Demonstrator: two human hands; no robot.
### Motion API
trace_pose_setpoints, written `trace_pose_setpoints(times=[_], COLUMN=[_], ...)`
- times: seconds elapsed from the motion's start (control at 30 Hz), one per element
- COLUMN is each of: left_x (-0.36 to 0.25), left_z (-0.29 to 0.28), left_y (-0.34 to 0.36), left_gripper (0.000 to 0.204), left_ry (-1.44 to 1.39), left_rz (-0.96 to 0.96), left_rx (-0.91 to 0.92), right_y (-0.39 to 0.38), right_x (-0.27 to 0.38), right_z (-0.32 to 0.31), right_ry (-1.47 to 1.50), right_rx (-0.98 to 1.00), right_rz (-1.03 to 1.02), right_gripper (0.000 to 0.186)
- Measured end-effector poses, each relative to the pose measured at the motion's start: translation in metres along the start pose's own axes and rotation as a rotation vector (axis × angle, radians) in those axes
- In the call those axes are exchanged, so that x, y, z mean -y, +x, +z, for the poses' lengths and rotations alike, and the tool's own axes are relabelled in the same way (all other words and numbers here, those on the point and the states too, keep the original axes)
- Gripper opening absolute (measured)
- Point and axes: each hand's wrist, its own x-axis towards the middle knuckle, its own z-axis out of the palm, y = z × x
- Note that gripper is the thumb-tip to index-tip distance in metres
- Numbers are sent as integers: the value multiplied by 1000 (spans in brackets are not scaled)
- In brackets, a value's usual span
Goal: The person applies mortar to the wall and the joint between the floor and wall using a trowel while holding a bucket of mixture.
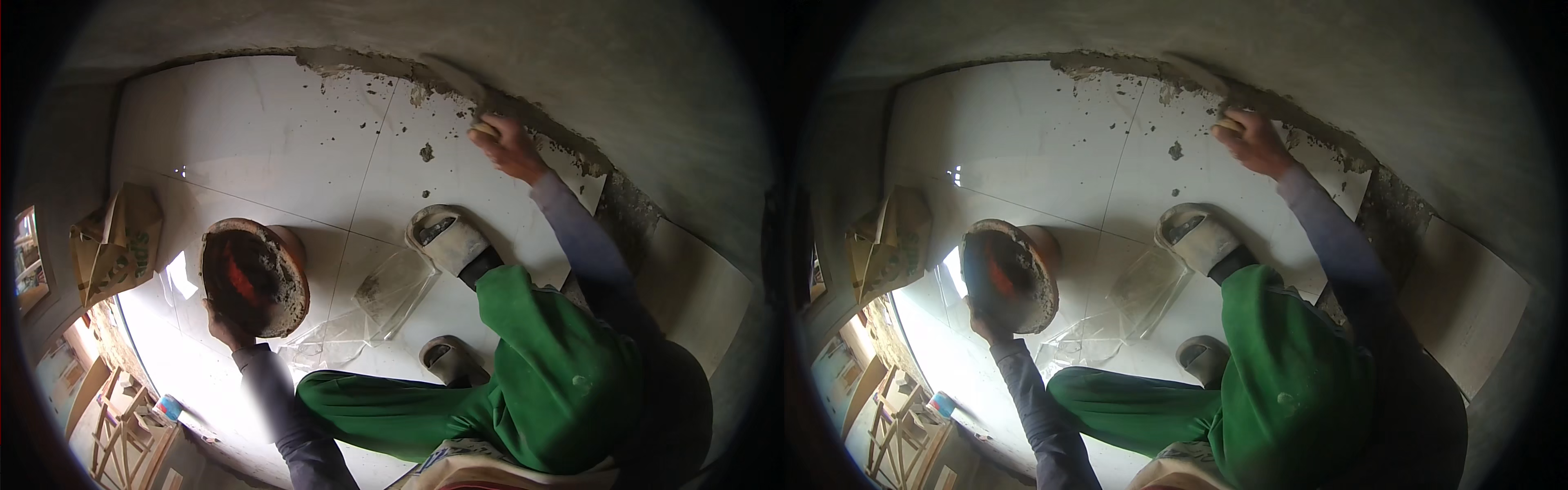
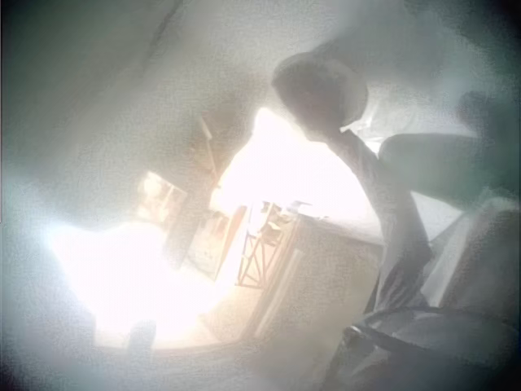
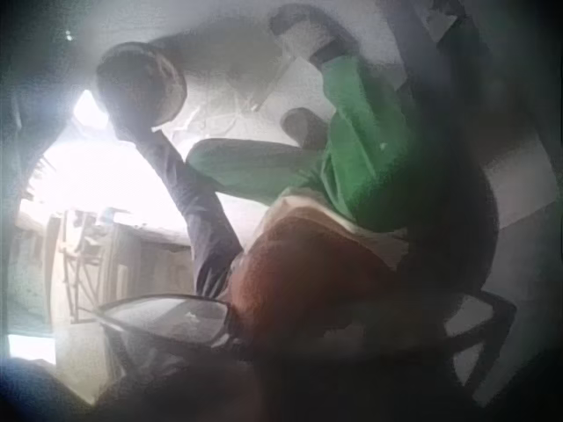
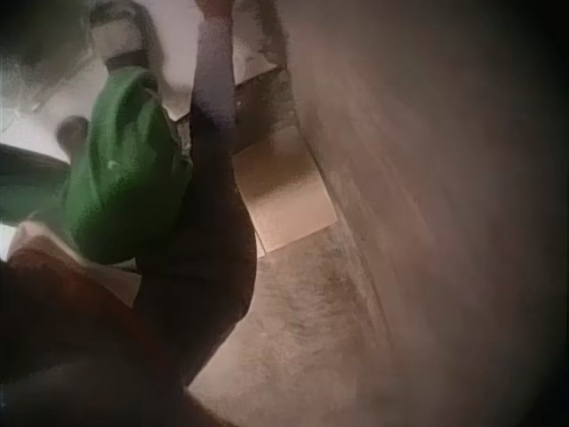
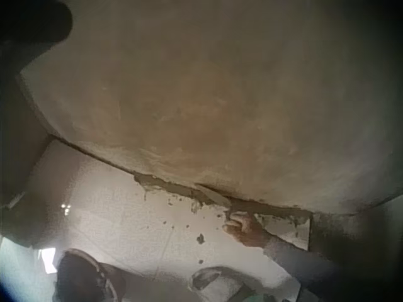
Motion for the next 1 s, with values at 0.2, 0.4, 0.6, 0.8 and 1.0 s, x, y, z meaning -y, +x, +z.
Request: trace_pose_setpoints(times=[0.2, 0.4, 0.6, 0.8, 1.0], left_x=[17, 31, 33, 14, 10], left_z=[-14, -38, -29, -13, -14], left_y=[20, 42, 35, 20, 21], left_gripper=[42, 33, 31, 47, 49], left_ry=[195, 1161, 953, 1000, 1306], left_rz=[10, 469, 378, 484, 464], left_rx=[-54, -6, 10, -45, 5], right_y=[27, 53, -47, 8, 57], right_x=[11, -26, -12, 24, -47], right_z=[48, 51, -41, 51, 73], right_ry=[-43, -197, 2, -129, -252], right_rx=[-20, -58, -43, -13, -55], right_rz=[-35, -16, 62, 87, 130], right_gripper=[33, 29, 27, 37, 36])
